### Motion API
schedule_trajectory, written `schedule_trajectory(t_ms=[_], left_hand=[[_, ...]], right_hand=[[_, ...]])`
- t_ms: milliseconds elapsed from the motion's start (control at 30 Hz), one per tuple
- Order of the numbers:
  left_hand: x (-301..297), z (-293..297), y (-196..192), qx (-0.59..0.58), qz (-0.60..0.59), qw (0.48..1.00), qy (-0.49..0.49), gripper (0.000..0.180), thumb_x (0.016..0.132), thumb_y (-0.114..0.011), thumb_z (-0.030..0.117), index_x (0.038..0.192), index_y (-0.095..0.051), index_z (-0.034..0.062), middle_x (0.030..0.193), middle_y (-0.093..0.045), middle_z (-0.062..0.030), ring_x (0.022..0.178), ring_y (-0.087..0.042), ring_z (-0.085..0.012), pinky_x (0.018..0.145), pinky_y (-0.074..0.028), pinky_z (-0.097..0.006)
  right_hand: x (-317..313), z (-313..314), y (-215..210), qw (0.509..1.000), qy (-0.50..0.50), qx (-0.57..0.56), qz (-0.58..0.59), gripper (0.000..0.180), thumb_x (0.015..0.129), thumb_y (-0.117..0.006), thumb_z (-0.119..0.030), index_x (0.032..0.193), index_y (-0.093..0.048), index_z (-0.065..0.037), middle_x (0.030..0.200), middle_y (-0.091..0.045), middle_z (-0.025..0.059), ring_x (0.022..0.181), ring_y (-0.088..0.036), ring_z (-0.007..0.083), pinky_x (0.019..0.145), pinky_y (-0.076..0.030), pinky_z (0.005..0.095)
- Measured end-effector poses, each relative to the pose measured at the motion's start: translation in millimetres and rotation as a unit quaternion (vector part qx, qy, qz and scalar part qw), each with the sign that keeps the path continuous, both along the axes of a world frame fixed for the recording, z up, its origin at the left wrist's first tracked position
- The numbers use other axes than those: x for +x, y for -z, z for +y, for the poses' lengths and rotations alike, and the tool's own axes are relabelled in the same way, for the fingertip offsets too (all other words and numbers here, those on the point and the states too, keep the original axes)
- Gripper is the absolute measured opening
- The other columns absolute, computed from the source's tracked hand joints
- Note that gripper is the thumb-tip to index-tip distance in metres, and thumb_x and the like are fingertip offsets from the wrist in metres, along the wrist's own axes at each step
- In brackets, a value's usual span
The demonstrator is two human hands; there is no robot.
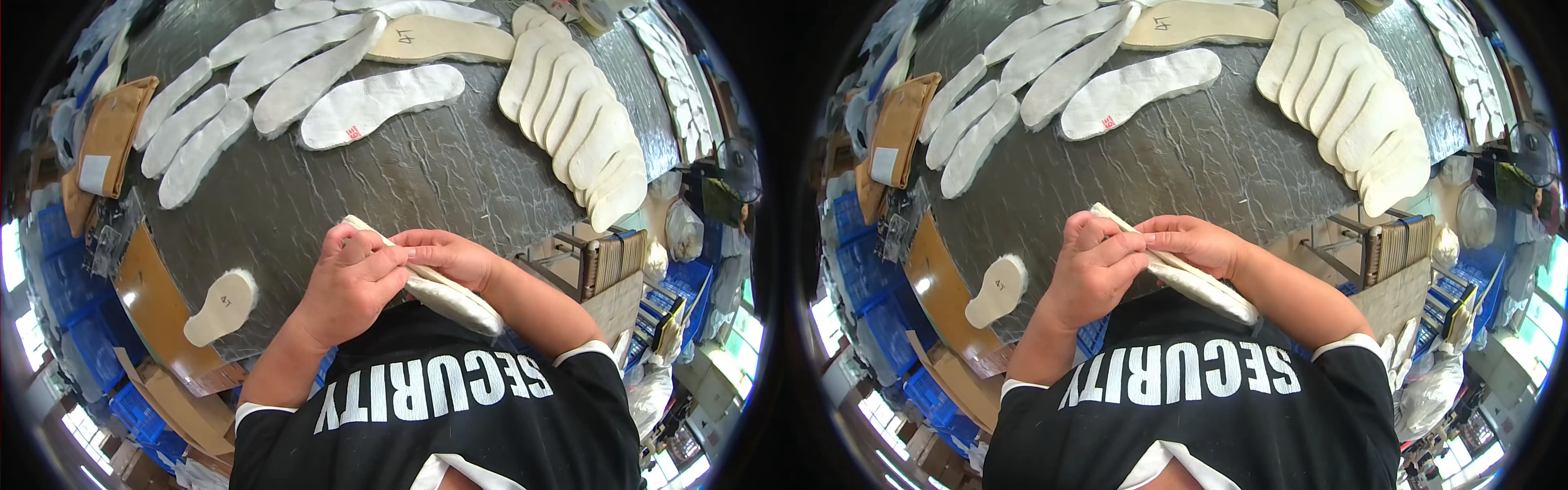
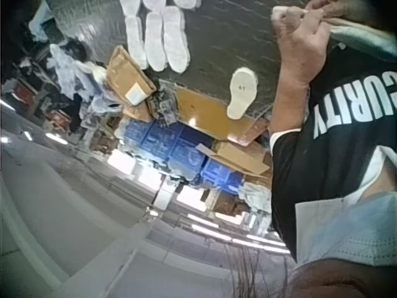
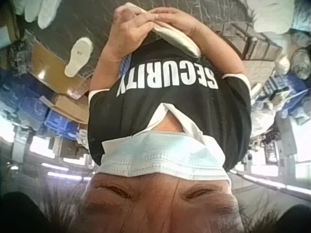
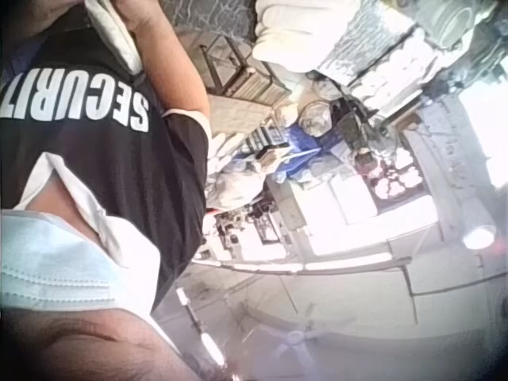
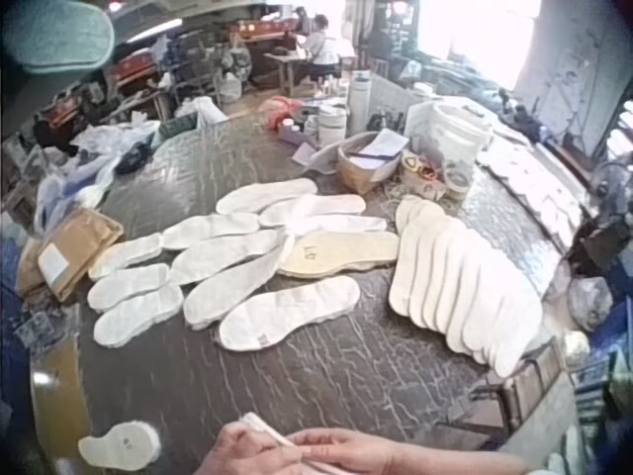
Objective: The recorder is sorting, pairing, and bagging shoe insoles at a manufacturing table.
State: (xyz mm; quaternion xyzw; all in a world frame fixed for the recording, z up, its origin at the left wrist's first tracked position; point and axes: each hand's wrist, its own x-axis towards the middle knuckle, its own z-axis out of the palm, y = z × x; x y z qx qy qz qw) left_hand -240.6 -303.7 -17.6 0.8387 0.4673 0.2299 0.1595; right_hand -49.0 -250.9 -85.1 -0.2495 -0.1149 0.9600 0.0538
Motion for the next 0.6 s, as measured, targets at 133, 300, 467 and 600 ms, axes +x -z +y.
schedule_trajectory(t_ms=[133,300,467,600], left_hand=[[1,-5,6,0.006,-0.015,1.0,0.026,0.009,0.071,-0.063,0.012,0.079,-0.066,0.0084,0.09,-0.062,0.0047,0.093,-0.054,-0.0138,0.089,-0.037,-0.036],[6,-13,19,0.008,-0.048,0.998,0.027,0.011,0.067,-0.066,0.005,0.075,-0.06,0.0098,0.085,-0.063,0.0037,0.088,-0.056,-0.0169,0.085,-0.038,-0.037],[10,-16,23,0.015,-0.093,0.995,-0.012,0.013,0.071,-0.067,0.005,0.076,-0.056,0.0098,0.082,-0.061,0.0011,0.082,-0.057,-0.0202,0.088,-0.039,-0.039],[13,-21,28,0.005,-0.113,0.993,-0.017,0.012,0.075,-0.066,0.005,0.077,-0.056,0.0095,0.082,-0.061,0.0,0.08,-0.059,-0.0211,0.09,-0.04,-0.042]], right_hand=[[2,-7,4,0.999,0.032,0.006,-0.019,0.029,0.094,-0.057,-0.016,0.118,-0.052,0.0,0.104,-0.061,0.0093,0.093,-0.061,0.014,0.079,-0.052,0.0267],[1,-18,1,0.998,0.047,0.032,-0.029,0.028,0.094,-0.056,-0.016,0.118,-0.052,-0.002,0.104,-0.061,0.0084,0.093,-0.06,0.0129,0.079,-0.051,0.0258],[4,-26,7,1.0,0.026,0.002,0.0,0.023,0.095,-0.056,-0.021,0.112,-0.055,-0.006,0.099,-0.061,0.0044,0.089,-0.06,0.0097,0.075,-0.051,0.0246],[4,-32,4,1.0,0.012,0.004,0.003,0.025,0.096,-0.054,-0.028,0.109,-0.056,-0.007,0.095,-0.062,0.0026,0.086,-0.059,0.0089,0.072,-0.049,0.0237]])
